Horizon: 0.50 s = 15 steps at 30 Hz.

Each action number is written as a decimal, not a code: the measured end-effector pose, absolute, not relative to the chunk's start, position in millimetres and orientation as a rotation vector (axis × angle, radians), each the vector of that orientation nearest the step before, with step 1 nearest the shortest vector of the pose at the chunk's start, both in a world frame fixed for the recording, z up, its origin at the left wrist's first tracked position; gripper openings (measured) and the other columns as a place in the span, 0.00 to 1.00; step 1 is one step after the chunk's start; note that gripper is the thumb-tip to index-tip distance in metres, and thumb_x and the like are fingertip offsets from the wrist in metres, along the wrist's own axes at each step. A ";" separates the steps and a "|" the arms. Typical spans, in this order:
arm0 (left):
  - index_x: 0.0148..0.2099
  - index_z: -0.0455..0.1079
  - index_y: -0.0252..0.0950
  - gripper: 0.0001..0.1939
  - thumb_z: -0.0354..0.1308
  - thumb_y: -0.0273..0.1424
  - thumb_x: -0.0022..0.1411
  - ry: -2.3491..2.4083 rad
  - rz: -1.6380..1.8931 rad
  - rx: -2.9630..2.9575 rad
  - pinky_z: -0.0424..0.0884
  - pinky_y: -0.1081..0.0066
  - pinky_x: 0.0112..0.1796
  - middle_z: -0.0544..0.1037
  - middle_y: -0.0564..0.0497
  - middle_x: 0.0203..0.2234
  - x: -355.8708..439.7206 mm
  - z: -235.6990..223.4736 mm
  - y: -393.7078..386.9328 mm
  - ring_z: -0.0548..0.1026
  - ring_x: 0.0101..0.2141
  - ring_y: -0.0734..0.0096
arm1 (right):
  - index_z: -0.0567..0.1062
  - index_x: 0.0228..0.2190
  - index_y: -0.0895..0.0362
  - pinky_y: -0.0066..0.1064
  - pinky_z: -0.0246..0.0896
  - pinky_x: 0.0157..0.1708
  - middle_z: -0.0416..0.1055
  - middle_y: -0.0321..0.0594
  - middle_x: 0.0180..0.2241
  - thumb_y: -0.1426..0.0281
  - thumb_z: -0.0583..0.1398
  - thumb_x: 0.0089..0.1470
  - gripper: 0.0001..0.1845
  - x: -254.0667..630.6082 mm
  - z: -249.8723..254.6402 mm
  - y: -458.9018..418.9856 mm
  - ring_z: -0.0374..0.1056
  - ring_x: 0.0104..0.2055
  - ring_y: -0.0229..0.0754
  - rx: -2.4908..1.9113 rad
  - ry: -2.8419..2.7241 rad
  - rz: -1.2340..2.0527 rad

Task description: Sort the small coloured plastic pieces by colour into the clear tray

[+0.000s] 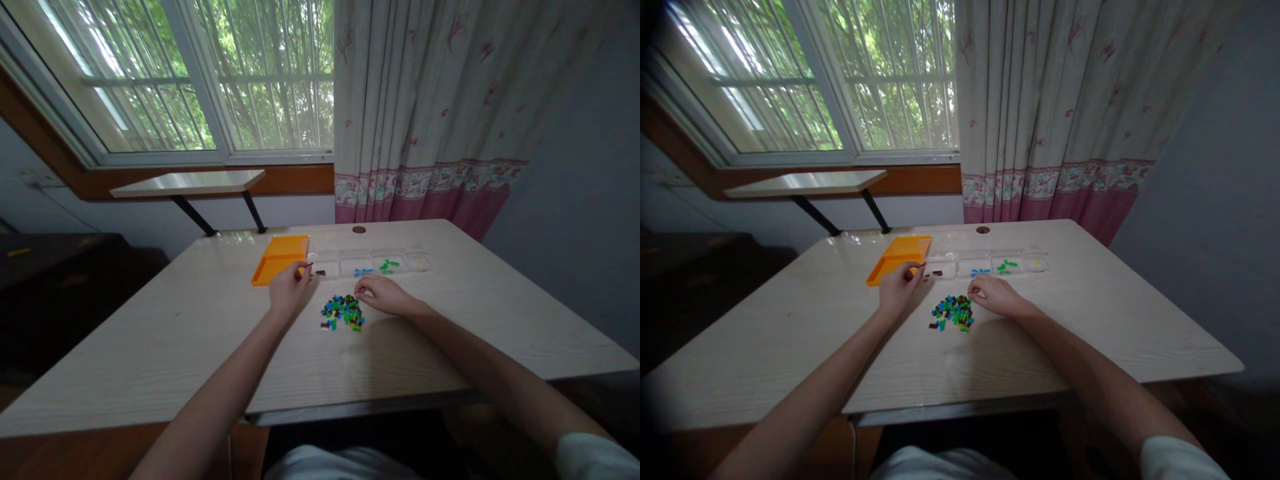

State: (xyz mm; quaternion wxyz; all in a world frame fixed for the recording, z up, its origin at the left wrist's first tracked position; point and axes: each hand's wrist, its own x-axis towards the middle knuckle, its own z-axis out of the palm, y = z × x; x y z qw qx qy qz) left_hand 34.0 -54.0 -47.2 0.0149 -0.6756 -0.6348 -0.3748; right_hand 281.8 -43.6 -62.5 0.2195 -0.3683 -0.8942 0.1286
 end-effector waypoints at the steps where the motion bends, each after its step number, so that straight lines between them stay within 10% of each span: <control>1: 0.38 0.72 0.37 0.16 0.49 0.41 0.58 -2.053 -1.136 -2.056 0.55 0.76 0.22 0.70 0.54 0.17 30.9 -48.4 -50.4 0.67 0.20 0.74 | 0.73 0.31 0.57 0.29 0.58 0.36 0.70 0.40 0.32 0.73 0.56 0.51 0.05 281.7 -62.6 -43.7 0.65 0.35 0.39 -1.020 -2.473 0.357; 15: 0.39 0.72 0.36 0.15 0.48 0.38 0.59 -1.884 -1.042 -2.446 0.57 0.77 0.24 0.70 0.54 0.18 37.1 -52.0 -51.7 0.67 0.21 0.75 | 0.71 0.30 0.59 0.28 0.56 0.33 0.68 0.39 0.29 0.70 0.54 0.55 0.08 276.7 -60.2 -43.3 0.63 0.32 0.38 -0.981 -2.295 0.431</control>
